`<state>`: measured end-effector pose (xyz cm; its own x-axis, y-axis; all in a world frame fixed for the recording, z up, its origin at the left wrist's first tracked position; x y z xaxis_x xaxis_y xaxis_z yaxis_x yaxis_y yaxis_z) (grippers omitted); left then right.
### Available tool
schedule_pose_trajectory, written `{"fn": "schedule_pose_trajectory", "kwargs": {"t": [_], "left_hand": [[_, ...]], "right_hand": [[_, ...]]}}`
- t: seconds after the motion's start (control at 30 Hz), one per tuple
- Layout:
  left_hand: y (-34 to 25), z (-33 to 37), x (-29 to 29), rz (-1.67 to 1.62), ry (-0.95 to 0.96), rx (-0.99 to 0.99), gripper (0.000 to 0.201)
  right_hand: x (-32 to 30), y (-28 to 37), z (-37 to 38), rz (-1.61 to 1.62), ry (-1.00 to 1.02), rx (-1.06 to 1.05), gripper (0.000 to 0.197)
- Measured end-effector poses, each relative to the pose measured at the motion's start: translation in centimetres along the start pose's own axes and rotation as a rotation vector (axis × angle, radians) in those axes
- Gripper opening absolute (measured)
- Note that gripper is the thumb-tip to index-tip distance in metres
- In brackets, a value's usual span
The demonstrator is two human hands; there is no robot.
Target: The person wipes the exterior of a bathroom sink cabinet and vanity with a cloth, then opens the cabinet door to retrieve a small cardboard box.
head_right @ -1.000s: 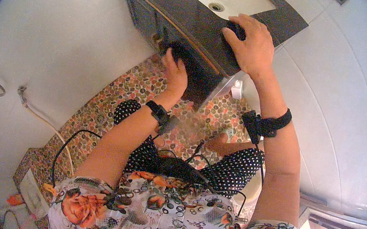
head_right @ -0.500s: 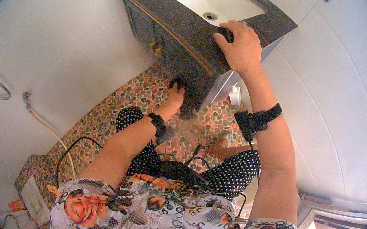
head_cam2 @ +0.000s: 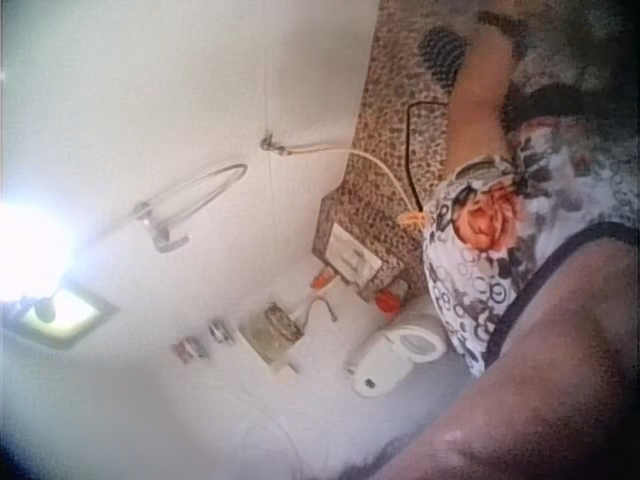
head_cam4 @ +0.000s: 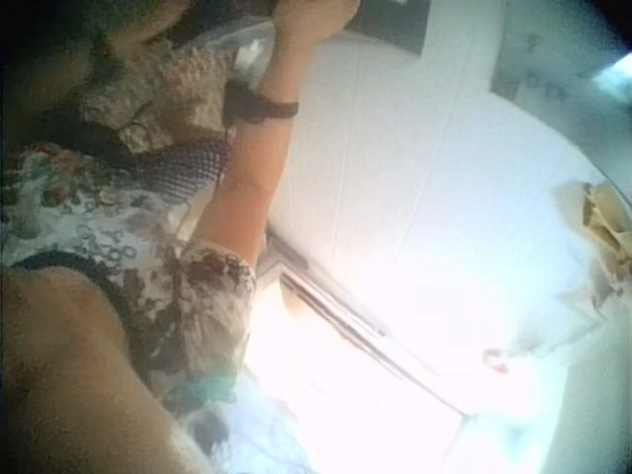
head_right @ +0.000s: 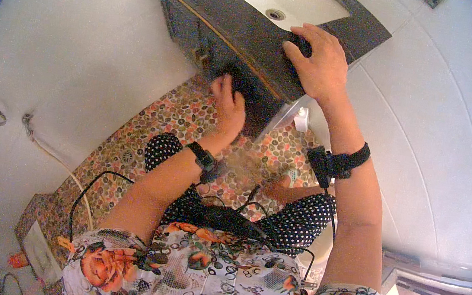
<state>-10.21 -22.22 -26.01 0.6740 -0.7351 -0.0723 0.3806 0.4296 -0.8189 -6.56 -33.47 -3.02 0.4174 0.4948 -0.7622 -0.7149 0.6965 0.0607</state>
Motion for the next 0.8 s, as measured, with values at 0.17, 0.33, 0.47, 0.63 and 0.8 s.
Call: {"fn": "schedule_pose_trajectory", "kwargs": {"t": [0.17,0.33,0.47,0.63,0.8], "left_hand": [[6.6,1.3,-0.6,0.094,-0.053,-0.299,0.049],[14.2,-1.0,1.2,0.068,0.111,-0.632,0.051],[18.9,-3.1,2.7,0.136,0.255,-0.772,0.052],[24.4,-1.5,0.7,0.642,0.527,-0.412,0.052],[10.8,1.5,2.3,-0.219,0.133,-0.619,0.052]], "right_hand": [[-0.7,1.3,0.3,0.003,0.011,-0.017,0.035],[-1.3,1.6,0.3,-0.031,0.000,-0.037,0.036],[-1.1,1.0,0.4,-0.007,-0.011,-0.013,0.037],[0.2,2.4,1.4,0.053,0.005,-0.016,0.038],[0.0,-2.0,-0.5,-0.063,0.007,0.062,0.039]]}}
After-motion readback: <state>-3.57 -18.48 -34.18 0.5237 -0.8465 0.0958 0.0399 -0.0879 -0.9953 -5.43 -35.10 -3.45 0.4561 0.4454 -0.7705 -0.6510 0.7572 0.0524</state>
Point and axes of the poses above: each hand's wrist, its own z-axis towards the middle knuckle, its own x-axis out of the palm, y = z × x, the point moved 6 cm from there along z, towards the middle knuckle, and after that the axes turned 1 degree about x, right-handed, at the moved point
